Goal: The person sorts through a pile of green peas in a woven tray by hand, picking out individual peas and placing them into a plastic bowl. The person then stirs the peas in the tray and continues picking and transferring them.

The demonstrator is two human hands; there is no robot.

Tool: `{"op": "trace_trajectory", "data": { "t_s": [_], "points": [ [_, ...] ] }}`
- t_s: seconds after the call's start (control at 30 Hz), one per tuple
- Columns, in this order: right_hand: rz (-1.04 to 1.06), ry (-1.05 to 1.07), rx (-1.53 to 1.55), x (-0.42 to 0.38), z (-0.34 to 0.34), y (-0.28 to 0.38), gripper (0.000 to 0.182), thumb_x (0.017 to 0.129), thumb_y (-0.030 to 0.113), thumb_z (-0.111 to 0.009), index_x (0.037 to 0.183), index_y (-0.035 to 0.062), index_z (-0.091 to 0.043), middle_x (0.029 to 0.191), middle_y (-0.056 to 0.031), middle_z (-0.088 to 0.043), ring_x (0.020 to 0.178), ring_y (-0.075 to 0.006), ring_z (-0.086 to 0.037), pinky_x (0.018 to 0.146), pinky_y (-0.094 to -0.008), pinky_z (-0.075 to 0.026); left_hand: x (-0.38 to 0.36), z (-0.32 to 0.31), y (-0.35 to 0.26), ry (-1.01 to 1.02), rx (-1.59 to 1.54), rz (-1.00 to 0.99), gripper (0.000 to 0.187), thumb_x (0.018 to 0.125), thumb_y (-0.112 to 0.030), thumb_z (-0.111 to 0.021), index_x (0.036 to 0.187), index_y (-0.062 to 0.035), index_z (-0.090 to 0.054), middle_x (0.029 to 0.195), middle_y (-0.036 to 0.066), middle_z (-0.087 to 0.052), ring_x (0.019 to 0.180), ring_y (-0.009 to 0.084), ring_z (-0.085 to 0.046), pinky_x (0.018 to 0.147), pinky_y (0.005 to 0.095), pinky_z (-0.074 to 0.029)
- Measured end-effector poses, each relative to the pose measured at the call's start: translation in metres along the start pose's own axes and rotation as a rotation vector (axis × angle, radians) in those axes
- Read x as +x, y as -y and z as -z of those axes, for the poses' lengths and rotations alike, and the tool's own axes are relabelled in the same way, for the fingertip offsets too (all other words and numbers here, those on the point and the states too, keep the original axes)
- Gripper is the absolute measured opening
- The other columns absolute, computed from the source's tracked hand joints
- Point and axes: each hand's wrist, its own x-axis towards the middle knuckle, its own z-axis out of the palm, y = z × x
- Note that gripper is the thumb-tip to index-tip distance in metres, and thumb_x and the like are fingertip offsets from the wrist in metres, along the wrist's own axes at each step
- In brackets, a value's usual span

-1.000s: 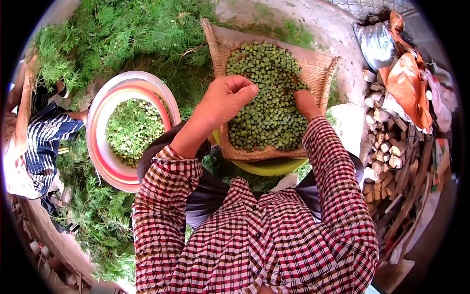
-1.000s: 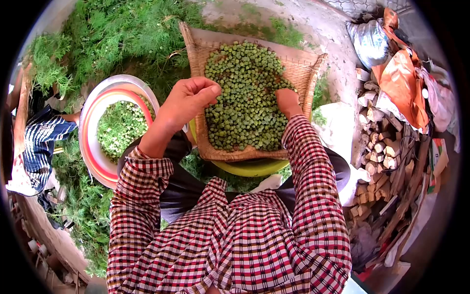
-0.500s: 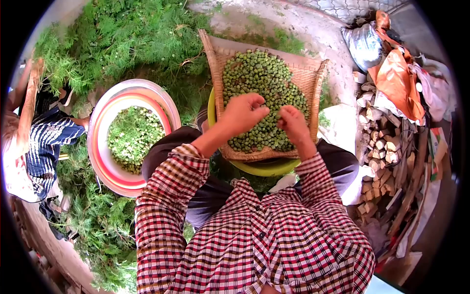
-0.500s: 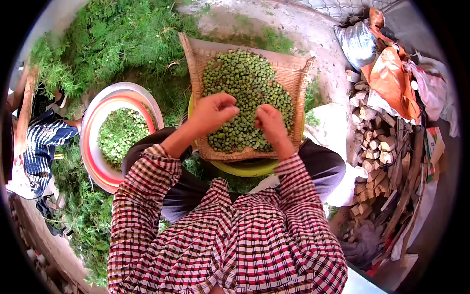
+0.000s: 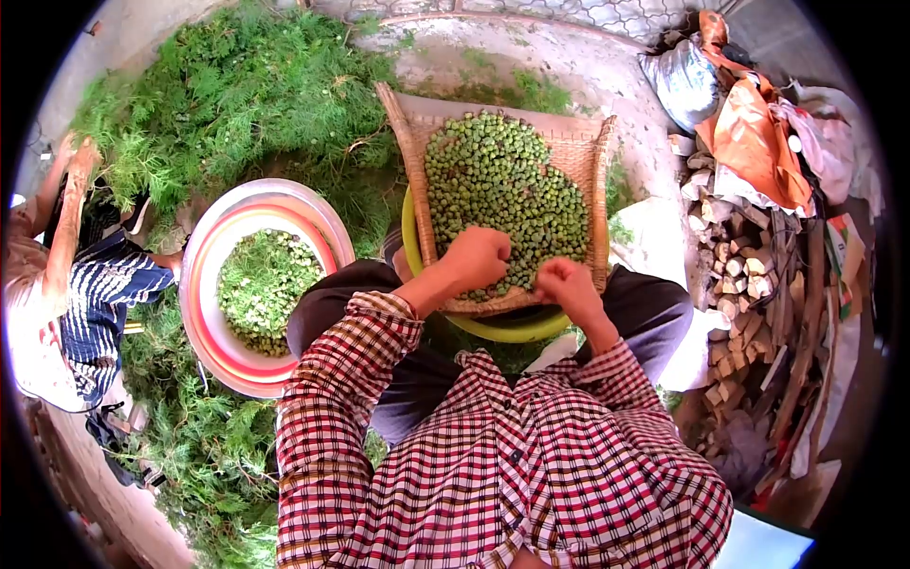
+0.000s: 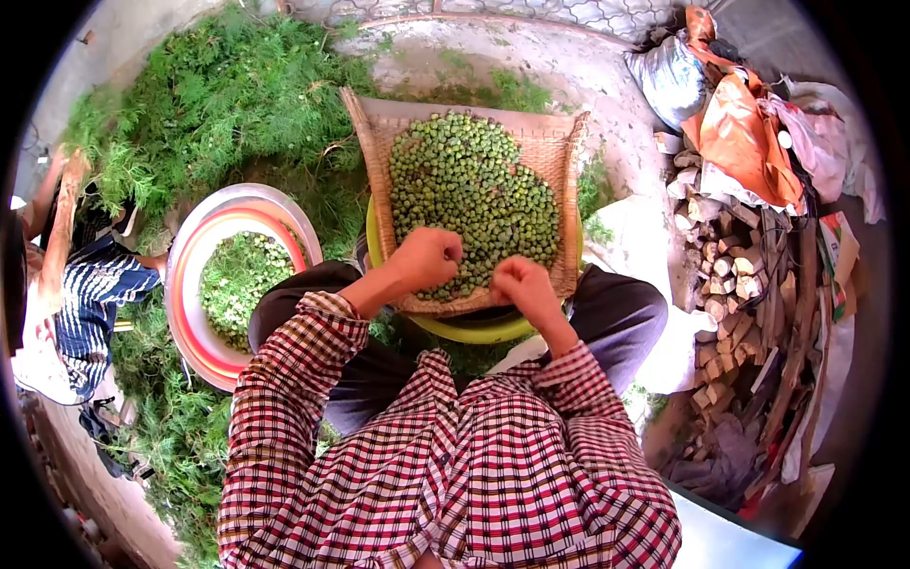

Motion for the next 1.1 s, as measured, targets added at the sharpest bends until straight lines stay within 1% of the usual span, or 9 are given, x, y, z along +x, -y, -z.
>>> {"op": "trace_trajectory", "data": {
  "t_s": [0.1, 0.2, 0.27, 0.4, 0.43, 0.47, 0.53, 0.7, 1.1],
  "points": [
    [0.275, 0.175, -0.940, -0.015, 0.024, -0.030, 0.014, 0.066, 0.011, -0.065, 0.077, 0.0020, -0.063, 0.069, -0.0099, -0.061, 0.060, -0.0186, -0.059, 0.059, -0.0307, -0.048, 0.003, 0.023, -0.003, -0.107, 0.155, 0.074, 0.025, 0.068, -0.014, -0.065, 0.090, -0.0034, -0.063, 0.087, 0.014, -0.061, 0.079, 0.0242, -0.058, 0.072, 0.0288, -0.046],
    [0.087, 0.154, -1.016, 0.001, 0.033, -0.025, 0.015, 0.066, 0.012, -0.066, 0.077, 0.0018, -0.063, 0.070, -0.0111, -0.061, 0.063, -0.0199, -0.059, 0.061, -0.0296, -0.047, 0.005, 0.065, -0.016, -0.357, -0.235, 0.054, 0.025, 0.072, -0.020, -0.064, 0.090, -0.0031, -0.063, 0.085, 0.012, -0.062, 0.079, 0.0213, -0.059, 0.073, 0.0311, -0.047],
    [0.121, 0.154, -0.979, 0.018, 0.038, -0.019, 0.018, 0.066, 0.008, -0.066, 0.082, 0.0010, -0.062, 0.064, -0.0075, -0.058, 0.057, -0.0152, -0.056, 0.056, -0.0269, -0.046, 0.002, 0.090, -0.021, -0.476, -0.592, 0.122, 0.023, 0.078, -0.017, -0.063, 0.093, -0.0004, -0.062, 0.080, 0.003, -0.061, 0.074, 0.0103, -0.055, 0.070, 0.0238, -0.046],
    [0.373, -0.193, -1.135, 0.076, 0.071, -0.029, 0.051, 0.063, 0.019, -0.070, 0.108, 0.0037, -0.054, 0.084, -0.0155, -0.061, 0.075, -0.0239, -0.060, 0.068, -0.0331, -0.047, -0.015, 0.123, -0.024, -0.590, -0.880, 0.160, 0.022, 0.083, -0.016, -0.060, 0.100, -0.0022, -0.060, 0.092, 0.006, -0.064, 0.078, 0.0118, -0.060, 0.066, 0.0220, -0.048],
    [0.419, -0.384, -1.221, 0.089, 0.081, -0.034, 0.064, 0.061, 0.023, -0.072, 0.118, 0.0039, -0.048, 0.093, -0.0182, -0.060, 0.082, -0.0270, -0.060, 0.073, -0.0353, -0.047, -0.017, 0.125, -0.024, -0.607, -0.862, 0.171, 0.021, 0.085, -0.016, -0.057, 0.101, -0.0012, -0.059, 0.094, 0.007, -0.064, 0.078, 0.0119, -0.060, 0.066, 0.0217, -0.048],
    [0.418, -0.378, -1.221, 0.101, 0.090, -0.040, 0.064, 0.061, 0.023, -0.072, 0.118, 0.0039, -0.048, 0.093, -0.0182, -0.060, 0.082, -0.0270, -0.060, 0.073, -0.0353, -0.047, -0.018, 0.126, -0.024, -0.610, -0.863, 0.176, 0.021, 0.085, -0.016, -0.057, 0.101, -0.0012, -0.059, 0.094, 0.007, -0.064, 0.078, 0.0119, -0.060, 0.066, 0.0217, -0.048],
    [0.070, -0.443, -1.117, 0.116, 0.096, -0.042, 0.082, 0.059, 0.031, -0.073, 0.127, 0.0022, -0.038, 0.108, -0.0211, -0.056, 0.094, -0.0318, -0.057, 0.081, -0.0387, -0.044, -0.019, 0.125, -0.026, -0.606, -0.900, 0.183, 0.022, 0.085, -0.016, -0.057, 0.100, -0.0012, -0.059, 0.093, 0.008, -0.064, 0.078, 0.0120, -0.060, 0.066, 0.0218, -0.048],
    [-0.128, -0.404, -1.082, 0.116, 0.079, -0.027, 0.091, 0.059, 0.037, -0.074, 0.131, 0.0022, -0.031, 0.120, -0.0212, -0.049, 0.109, -0.0337, -0.048, 0.091, -0.0387, -0.040, -0.019, 0.125, -0.034, -0.577, -0.922, 0.160, 0.021, 0.085, -0.017, -0.057, 0.098, -0.0010, -0.060, 0.093, 0.008, -0.063, 0.078, 0.0124, -0.060, 0.067, 0.0231, -0.048],
    [-0.067, -0.452, -1.042, 0.103, 0.075, -0.043, 0.089, 0.062, 0.037, -0.074, 0.132, 0.0044, -0.031, 0.131, -0.0190, -0.038, 0.119, -0.0315, -0.039, 0.096, -0.0391, -0.036, -0.021, 0.122, -0.034, -0.575, -0.918, 0.187, 0.021, 0.087, -0.017, -0.055, 0.097, 0.0003, -0.060, 0.093, 0.009, -0.063, 0.077, 0.0131, -0.060, 0.067, 0.0235, -0.048]
  ]
}}
